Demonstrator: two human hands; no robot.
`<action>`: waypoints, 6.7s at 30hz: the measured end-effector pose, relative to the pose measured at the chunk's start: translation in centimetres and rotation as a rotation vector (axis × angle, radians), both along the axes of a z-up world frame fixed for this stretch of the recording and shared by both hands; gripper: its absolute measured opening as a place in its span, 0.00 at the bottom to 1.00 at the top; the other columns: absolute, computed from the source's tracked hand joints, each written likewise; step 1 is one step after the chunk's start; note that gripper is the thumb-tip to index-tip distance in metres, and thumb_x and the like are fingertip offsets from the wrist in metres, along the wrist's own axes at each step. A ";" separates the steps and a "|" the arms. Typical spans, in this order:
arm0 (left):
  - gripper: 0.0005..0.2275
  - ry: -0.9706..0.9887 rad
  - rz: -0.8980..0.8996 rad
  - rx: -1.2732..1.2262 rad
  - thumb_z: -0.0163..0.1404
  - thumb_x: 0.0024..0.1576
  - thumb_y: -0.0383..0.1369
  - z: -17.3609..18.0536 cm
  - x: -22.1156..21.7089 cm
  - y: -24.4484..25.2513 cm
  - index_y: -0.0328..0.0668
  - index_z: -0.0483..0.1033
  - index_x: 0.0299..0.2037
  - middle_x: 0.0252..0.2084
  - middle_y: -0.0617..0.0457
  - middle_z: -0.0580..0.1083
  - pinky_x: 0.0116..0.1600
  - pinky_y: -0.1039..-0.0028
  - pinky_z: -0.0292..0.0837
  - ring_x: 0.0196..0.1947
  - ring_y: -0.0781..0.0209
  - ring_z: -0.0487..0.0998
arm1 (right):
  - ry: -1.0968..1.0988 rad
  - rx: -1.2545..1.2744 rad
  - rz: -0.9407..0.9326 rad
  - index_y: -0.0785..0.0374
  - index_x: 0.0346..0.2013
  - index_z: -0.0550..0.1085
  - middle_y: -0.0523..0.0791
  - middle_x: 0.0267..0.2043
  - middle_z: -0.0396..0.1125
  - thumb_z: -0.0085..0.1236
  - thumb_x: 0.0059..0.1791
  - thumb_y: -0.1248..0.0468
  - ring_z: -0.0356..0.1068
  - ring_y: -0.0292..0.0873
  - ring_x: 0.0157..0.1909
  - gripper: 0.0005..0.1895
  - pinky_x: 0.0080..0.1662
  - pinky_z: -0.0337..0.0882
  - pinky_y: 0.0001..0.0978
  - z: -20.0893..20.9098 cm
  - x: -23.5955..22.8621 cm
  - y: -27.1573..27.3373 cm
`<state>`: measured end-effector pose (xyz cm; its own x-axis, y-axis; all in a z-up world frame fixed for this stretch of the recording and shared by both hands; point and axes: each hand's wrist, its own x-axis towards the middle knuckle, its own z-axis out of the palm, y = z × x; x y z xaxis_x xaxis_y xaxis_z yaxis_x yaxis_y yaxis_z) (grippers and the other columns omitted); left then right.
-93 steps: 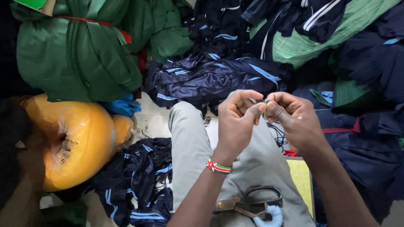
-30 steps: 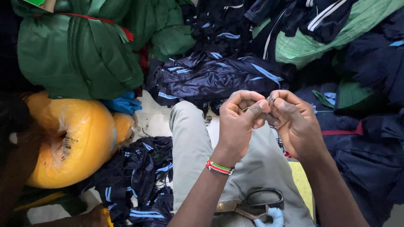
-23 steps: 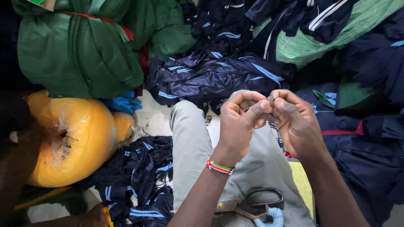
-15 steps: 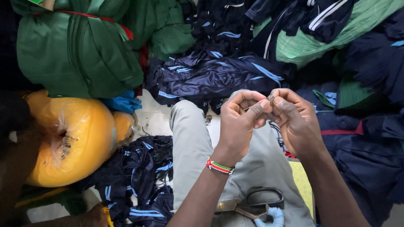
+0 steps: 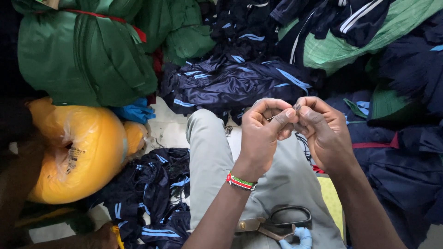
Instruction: Inserting drawstrings into the waistbands of athletic garments using a threading tool and trimming them with scissors.
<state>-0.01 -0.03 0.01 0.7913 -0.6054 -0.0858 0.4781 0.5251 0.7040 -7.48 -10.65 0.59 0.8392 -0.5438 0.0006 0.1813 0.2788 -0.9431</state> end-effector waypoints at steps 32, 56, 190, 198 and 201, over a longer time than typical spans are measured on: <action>0.04 -0.213 0.021 0.078 0.57 0.57 0.18 -0.4 0.2 0.0 0.28 0.77 0.39 0.26 0.48 0.74 0.26 0.85 0.68 0.18 0.74 0.70 | -0.012 0.069 -0.026 0.73 0.40 0.76 0.51 0.34 0.69 0.61 0.51 0.72 0.69 0.37 0.35 0.05 0.37 0.73 0.27 -3.7 -1.6 -3.0; 0.06 0.083 -0.090 -0.040 0.56 0.57 0.21 0.7 0.3 1.7 0.32 0.75 0.41 0.32 0.51 0.78 0.30 0.85 0.64 0.25 0.71 0.72 | 0.130 0.049 0.187 0.72 0.42 0.75 0.47 0.38 0.70 0.57 0.53 0.69 0.66 0.38 0.40 0.07 0.45 0.68 0.28 -0.9 -1.1 -2.5; 0.11 -0.720 0.110 0.562 0.52 0.44 0.24 3.7 4.9 8.0 0.44 0.74 0.37 0.30 0.53 0.72 0.36 0.72 0.69 0.35 0.61 0.73 | 0.071 -0.550 0.142 0.59 0.28 0.63 0.46 0.32 0.74 0.57 0.34 0.79 0.68 0.35 0.34 0.17 0.33 0.61 0.20 4.5 4.1 2.4; 0.10 -0.578 0.416 0.609 0.48 0.48 0.16 4.2 4.8 13.2 0.43 0.69 0.33 0.28 0.54 0.70 0.27 0.79 0.71 0.25 0.66 0.73 | 0.402 -0.515 -0.037 0.63 0.33 0.64 0.49 0.33 0.75 0.54 0.40 0.78 0.71 0.42 0.35 0.13 0.38 0.67 0.31 -0.5 1.0 -1.9; 0.18 -1.158 0.060 0.730 0.63 0.45 0.41 3.1 3.6 12.2 0.42 0.76 0.41 0.37 0.47 0.76 0.53 0.60 0.68 0.41 0.44 0.76 | 0.376 -0.527 -0.078 0.65 0.32 0.70 0.49 0.32 0.74 0.55 0.38 0.78 0.72 0.41 0.36 0.11 0.36 0.69 0.28 1.0 1.7 -0.3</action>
<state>3.56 12.22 3.14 0.6512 -0.6709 0.3547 -0.5778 -0.1353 0.8049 -5.76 -10.93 1.59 0.7922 -0.6103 -0.0022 -0.1868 -0.2391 -0.9529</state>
